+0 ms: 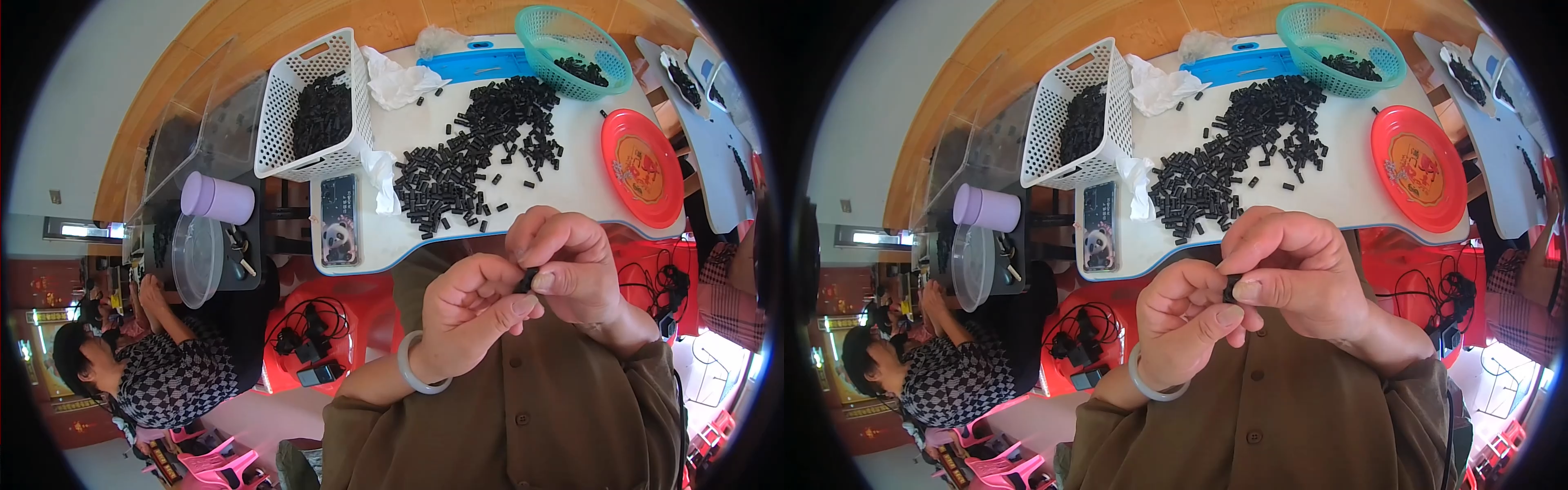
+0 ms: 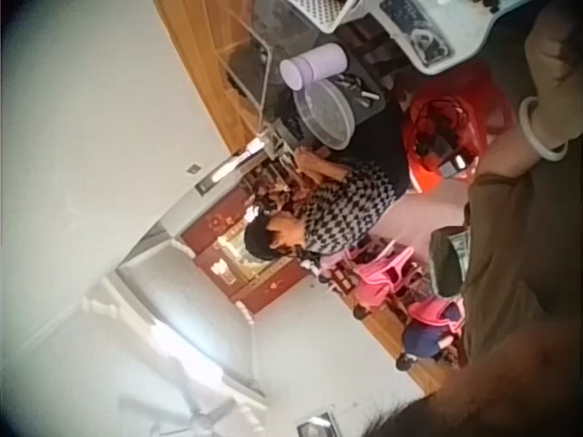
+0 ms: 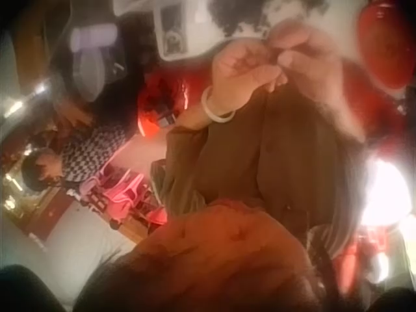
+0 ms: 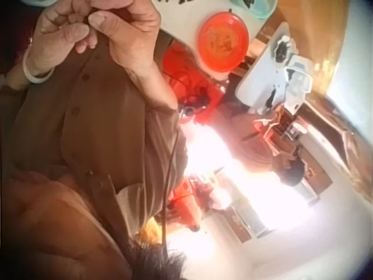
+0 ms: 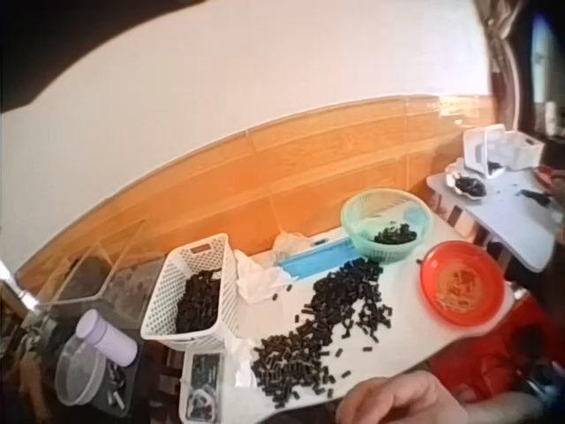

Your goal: The person assembles small black plastic components by hand at a workstation.

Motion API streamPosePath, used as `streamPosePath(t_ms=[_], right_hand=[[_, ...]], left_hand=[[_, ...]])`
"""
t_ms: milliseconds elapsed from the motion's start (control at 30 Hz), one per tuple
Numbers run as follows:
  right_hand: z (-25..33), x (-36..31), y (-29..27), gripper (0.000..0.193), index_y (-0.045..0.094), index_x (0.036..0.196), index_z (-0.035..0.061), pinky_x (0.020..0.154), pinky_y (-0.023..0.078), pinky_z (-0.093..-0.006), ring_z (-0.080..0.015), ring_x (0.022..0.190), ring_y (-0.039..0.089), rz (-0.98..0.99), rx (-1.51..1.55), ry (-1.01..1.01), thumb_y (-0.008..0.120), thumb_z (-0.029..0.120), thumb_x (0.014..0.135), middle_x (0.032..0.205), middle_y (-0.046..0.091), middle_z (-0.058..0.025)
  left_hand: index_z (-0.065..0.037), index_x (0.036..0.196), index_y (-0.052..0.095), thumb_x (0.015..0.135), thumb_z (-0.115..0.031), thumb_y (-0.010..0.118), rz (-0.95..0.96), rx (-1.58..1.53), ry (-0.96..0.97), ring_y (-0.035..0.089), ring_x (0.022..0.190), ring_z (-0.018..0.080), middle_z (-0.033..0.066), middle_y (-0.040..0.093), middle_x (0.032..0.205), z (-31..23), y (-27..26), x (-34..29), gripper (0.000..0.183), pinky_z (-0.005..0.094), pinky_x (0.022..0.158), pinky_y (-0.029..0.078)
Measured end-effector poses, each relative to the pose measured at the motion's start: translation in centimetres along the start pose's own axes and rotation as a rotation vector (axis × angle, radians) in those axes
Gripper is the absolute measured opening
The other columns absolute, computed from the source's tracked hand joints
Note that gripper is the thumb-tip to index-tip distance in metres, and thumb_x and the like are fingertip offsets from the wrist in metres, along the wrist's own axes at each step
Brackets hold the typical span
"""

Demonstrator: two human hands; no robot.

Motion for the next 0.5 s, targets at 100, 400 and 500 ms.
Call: streamPosePath(t_ms=[100,400,500], right_hand=[[0.3,0.0,0.1,0.015,0.065,0.098,-0.0027,0.059,0.053,-0.0238,-0.0145,0.073,0.06,-0.004,-0.02,-0.016,0.063,-0.006,0.083,0.099,0.055,-0.0125],[2.3,0.2,1.1,0.015,0.066,0.091,-0.0024,0.06,0.051,-0.0221,-0.0106,0.069,0.06,0.094,-0.453,-0.143,0.062,-0.011,0.079,0.096,0.056,-0.0131],[2.7,0.5,1.6,0.013,0.067,0.088,-0.0018,0.058,0.048,-0.0216,-0.0095,0.069,0.059,0.163,-0.591,-0.233,0.064,-0.01,0.077,0.093,0.058,-0.0119]], left_hand=[[0.001,0.1,0.054,0.09,0.0,0.059,0.025,-0.001,0.021,0.064,0.077,0.009,0.0088,0.066,0.088,0.0,0.1,-0.1,0.011,0.018,0.059,0.049],[0.005,0.104,0.054,0.091,0.001,0.057,-0.024,0.172,0.111,0.059,0.066,0.0061,0.0096,0.067,0.085,-0.4,-0.3,-0.9,0.014,0.0179,0.056,0.048],[0.005,0.106,0.053,0.093,-0.001,0.055,0.003,0.258,0.131,0.061,0.068,0.0097,0.0134,0.065,0.09,-0.5,-0.1,-1.1,0.015,0.0203,0.058,0.051]])
Point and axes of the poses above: each hand's wrist, its own x-axis towards the middle knuckle, its own y-axis out of the palm, z = x × y, the point moved 7 cm from there along x, towards the middle knuckle
